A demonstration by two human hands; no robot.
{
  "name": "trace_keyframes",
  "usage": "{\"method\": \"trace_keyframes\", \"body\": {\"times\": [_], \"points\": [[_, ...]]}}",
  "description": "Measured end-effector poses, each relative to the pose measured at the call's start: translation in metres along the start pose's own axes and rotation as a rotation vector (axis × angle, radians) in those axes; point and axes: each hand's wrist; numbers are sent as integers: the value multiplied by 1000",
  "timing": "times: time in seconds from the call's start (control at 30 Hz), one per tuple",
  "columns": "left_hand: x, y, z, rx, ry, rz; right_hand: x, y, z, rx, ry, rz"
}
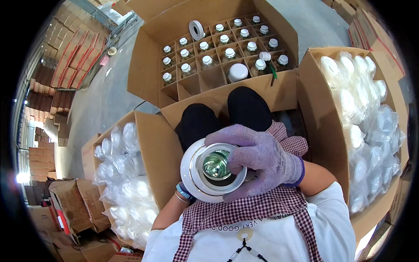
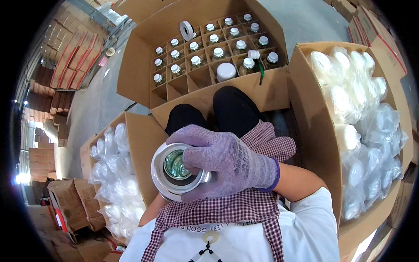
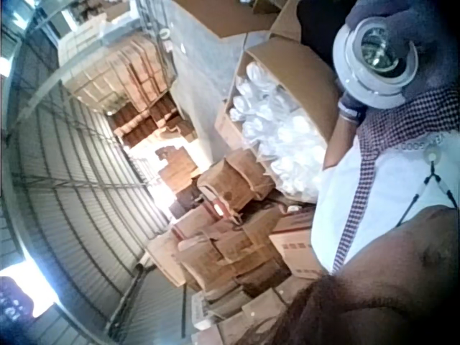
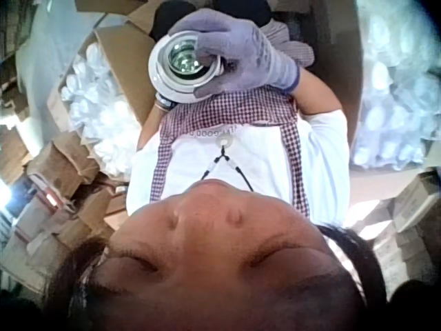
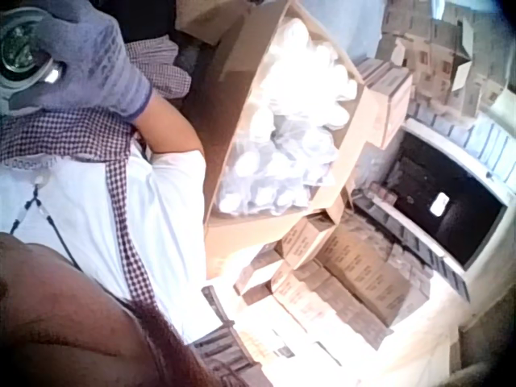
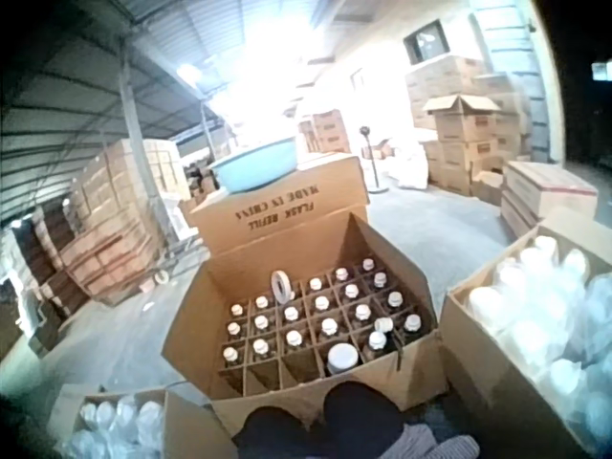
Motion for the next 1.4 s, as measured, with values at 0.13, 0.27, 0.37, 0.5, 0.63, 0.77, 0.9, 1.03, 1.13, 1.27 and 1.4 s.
{"method": "trace_keyframes", "body": {"times": [0.13, 0.27, 0.37, 0.5, 0.63, 0.77, 0.9, 1.03, 1.13, 1.27, 1.4], "points": [[1, -2, 2, -9, -4, 5, 2, -3, 2, 12, -23, -20], [2, -5, 3, -6, -6, -1, 1, 0, 3, -32, -29, 19], [3, -7, 3, -6, -7, -4, 5, 0, 3, -84, -57, -16], [5, -9, 2, -5, -13, -2, 0, 2, -1, -120, -13, 85], [9, -6, 1, -8, -17, 12, 5, -1, 3, -129, -65, -69], [13, -5, -2, -1, -19, 32, -1, 3, 3, -76, -41, -77], [19, -4, -5, 0, -23, 62, -9, 4, 4, -42, -32, -39], [31, -4, -8, -19, -4, 192, -14, 18, 3, -68, 29, -47], [37, 11, -9, -168, 75, 656, -22, 32, -3, -82, 132, -134], [46, 28, 2, -233, 501, 876, -33, 54, -5, -156, 246, -221], [88, -21, -9, 42, 435, 169, -41, 73, -2, -208, 149, -160]]}}
Point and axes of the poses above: each hand's wrist, its own z-axis towards the middle knuckle, its own x-axis out of the back of the hand, y = z × x, and after that the axes turned 15 degrees about -z, right-handed
